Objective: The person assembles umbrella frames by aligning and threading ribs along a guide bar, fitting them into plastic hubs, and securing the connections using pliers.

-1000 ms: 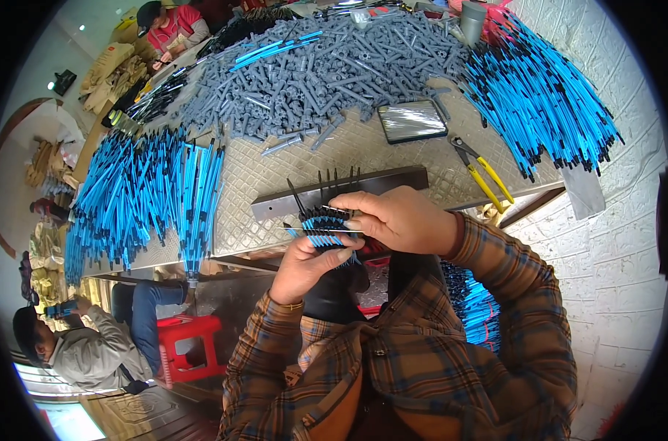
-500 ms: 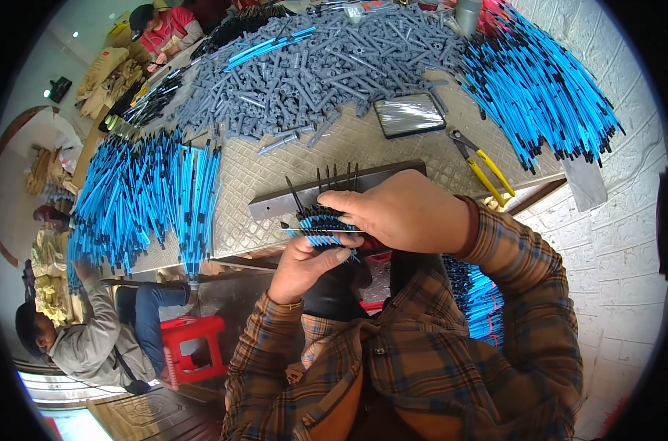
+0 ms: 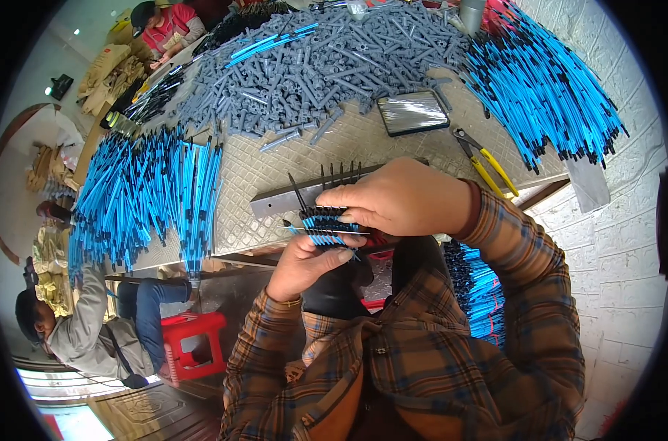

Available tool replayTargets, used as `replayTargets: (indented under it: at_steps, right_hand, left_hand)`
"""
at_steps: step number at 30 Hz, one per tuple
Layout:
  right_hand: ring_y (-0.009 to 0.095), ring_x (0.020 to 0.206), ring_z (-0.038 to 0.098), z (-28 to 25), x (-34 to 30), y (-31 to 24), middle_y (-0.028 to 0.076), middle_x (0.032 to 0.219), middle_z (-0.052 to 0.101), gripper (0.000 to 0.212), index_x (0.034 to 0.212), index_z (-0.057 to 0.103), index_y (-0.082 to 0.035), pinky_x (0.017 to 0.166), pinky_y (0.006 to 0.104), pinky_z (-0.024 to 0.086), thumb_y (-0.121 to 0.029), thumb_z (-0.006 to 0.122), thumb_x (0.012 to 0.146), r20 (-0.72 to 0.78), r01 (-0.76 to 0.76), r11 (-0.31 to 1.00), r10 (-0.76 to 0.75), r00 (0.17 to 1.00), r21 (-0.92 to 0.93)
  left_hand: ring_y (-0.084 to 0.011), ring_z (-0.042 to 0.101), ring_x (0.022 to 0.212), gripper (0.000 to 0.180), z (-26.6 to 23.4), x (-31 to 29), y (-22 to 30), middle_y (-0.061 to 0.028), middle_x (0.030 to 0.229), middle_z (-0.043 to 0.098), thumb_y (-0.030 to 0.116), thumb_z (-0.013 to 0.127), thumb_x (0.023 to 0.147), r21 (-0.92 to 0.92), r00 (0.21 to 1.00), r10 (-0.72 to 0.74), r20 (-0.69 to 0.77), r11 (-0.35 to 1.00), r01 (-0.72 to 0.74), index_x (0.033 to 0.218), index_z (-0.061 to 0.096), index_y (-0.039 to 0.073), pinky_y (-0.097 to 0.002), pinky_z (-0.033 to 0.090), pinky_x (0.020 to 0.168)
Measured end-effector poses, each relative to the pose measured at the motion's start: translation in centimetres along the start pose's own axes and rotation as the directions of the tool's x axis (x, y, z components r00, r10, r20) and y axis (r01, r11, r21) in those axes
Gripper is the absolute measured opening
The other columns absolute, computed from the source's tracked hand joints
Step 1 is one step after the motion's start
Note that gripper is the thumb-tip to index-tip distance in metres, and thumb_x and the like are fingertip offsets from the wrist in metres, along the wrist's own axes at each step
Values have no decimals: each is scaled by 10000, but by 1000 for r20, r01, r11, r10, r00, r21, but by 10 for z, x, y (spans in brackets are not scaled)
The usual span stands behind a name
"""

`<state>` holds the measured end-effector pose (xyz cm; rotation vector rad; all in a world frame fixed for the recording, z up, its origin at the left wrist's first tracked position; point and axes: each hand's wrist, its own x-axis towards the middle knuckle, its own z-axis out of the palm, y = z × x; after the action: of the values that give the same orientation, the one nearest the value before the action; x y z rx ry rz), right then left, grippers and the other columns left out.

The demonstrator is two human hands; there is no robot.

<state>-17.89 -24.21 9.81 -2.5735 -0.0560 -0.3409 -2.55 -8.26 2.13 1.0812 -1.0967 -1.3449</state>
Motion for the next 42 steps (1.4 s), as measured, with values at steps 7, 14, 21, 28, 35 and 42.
replayTargets:
  at_steps: [7,14,21,28,35,42]
  right_hand:
    - [342,702,595,-5,6,-1,147,810,628,329,1154,557,-99,600,390,469,-214,556,847,59,-50,997,47,997,51]
    - [347,847,593,-3,10,7,168,987,620,329,1152,560,-73,702,378,478,-210,554,853,94,-6,995,-4,996,102]
    - [302,834,624,9,11,18,146,1037,619,336,1161,551,-53,700,347,479,-211,562,864,33,41,964,-51,998,261]
    - [256,835,629,17,13,20,136,988,627,337,1167,528,-42,708,325,480,-190,562,866,61,-54,882,29,998,468]
    - [189,735,620,28,15,3,136,825,628,311,1162,542,-37,655,303,472,-161,505,879,-6,-98,869,116,993,485]
    - [221,763,614,58,19,23,139,883,604,248,1084,555,-34,656,322,467,-157,506,875,-337,252,831,-84,938,496]
  left_hand:
    - [-137,548,1034,216,-1,1,3,-60,1068,623,0,574,845,49,1000,-18,25,999,16,1058,603,21,-279,415,910]
    - [-137,547,1035,217,-6,3,5,-50,1052,629,-4,579,838,96,996,-44,78,995,37,1051,608,21,-283,413,912]
    - [-132,546,1029,226,-10,1,9,-44,1053,631,0,586,831,52,995,-66,74,997,62,1055,608,20,-287,413,910]
    - [-129,549,1020,240,-12,4,6,-48,1056,632,-1,586,825,39,992,-72,103,997,68,1064,607,20,-287,411,914]
    - [-135,552,1016,251,-10,-1,14,-61,1055,632,2,588,821,38,996,-73,58,997,71,1070,611,18,-285,408,919]
    - [-138,544,1030,260,-16,1,2,-48,1062,627,5,599,818,16,990,-64,125,998,63,1077,613,24,-282,407,917]
